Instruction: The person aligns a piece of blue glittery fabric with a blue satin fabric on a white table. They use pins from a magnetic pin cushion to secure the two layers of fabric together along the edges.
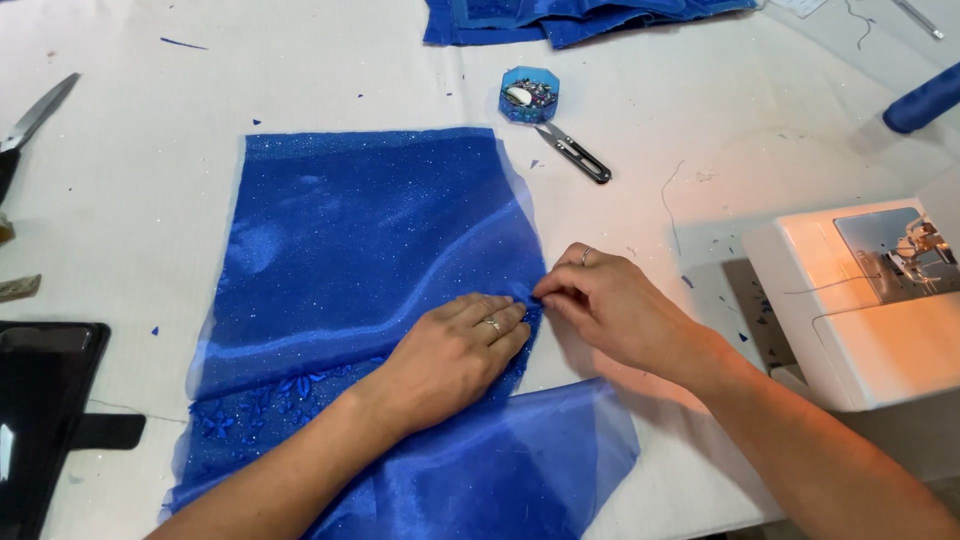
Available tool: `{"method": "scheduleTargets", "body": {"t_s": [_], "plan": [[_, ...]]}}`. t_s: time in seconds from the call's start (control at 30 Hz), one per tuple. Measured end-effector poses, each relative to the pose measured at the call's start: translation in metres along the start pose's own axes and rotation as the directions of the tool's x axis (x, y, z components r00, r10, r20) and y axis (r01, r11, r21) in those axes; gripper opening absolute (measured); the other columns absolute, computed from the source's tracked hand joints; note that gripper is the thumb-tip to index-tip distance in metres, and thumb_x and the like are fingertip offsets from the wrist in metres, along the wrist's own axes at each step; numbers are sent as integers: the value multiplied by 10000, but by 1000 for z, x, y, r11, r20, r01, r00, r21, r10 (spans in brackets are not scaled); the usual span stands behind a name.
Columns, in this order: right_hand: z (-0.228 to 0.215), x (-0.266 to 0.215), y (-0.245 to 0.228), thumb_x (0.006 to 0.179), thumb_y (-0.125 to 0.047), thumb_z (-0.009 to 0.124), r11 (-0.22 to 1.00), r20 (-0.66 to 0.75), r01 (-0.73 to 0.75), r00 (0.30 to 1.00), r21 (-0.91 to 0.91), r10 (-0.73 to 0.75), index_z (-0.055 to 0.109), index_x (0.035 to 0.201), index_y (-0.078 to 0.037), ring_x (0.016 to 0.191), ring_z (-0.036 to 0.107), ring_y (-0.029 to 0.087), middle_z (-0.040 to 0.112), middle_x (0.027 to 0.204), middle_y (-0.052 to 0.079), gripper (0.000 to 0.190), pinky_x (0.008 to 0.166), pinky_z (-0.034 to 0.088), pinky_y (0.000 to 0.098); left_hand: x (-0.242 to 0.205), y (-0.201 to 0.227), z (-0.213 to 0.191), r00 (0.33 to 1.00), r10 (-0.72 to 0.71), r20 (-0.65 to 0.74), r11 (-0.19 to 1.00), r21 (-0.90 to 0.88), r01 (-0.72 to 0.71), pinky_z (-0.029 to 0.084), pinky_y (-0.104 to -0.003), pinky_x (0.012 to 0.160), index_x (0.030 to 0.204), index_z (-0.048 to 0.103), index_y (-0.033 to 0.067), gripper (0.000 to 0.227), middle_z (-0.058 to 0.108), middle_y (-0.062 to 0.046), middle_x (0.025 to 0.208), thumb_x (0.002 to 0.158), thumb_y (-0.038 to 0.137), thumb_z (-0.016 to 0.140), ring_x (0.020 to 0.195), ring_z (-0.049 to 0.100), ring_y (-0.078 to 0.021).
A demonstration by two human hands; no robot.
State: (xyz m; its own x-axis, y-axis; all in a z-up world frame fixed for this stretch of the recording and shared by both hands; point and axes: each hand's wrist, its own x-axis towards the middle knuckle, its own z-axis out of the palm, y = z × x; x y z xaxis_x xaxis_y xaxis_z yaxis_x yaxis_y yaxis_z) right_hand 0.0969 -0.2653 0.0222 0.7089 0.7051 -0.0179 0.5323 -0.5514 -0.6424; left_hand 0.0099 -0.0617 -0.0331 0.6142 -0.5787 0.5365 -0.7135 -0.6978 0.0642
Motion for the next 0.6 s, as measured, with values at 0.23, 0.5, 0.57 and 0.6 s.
{"method": "scheduleTargets", "body": {"t_s": [0.23,0.5,0.57,0.6], "plan": [[-3,2,-3,911,-123,664,993,18,-118,993,-26,119,748,970,-59,791,707,222,673,904,103,121,686,600,317,-2,-3,6,997,-80,-10,996,-33,80,456,-422,1060,1172,690,10,272,712,-163,1153,1011,159,530,1174,640,-313],[-11,2,6,881,-114,704,993,-8,-116,993,3,116,750,951,-39,767,691,225,661,870,121,112,659,599,326,-3,-4,6,972,-159,174,984,-48,169,289,-484,1177,1361,588,51,390,580,-135,1419,1035,233,474,1367,481,-309],[-15,2,12,911,-82,650,993,-110,-121,986,18,122,734,1001,-32,726,654,205,653,879,118,133,657,578,329,-1,-3,1,955,-181,234,977,-69,202,220,-525,1193,1396,559,69,408,530,-121,1476,1041,234,445,1403,430,-312],[-15,2,14,911,-82,650,993,-112,-120,986,19,122,734,1001,-32,726,654,205,653,879,118,133,657,578,329,-1,-3,1,956,-179,234,977,-69,200,220,-525,1193,1396,559,69,408,530,-121,1476,1041,234,445,1403,430,-312]]}}
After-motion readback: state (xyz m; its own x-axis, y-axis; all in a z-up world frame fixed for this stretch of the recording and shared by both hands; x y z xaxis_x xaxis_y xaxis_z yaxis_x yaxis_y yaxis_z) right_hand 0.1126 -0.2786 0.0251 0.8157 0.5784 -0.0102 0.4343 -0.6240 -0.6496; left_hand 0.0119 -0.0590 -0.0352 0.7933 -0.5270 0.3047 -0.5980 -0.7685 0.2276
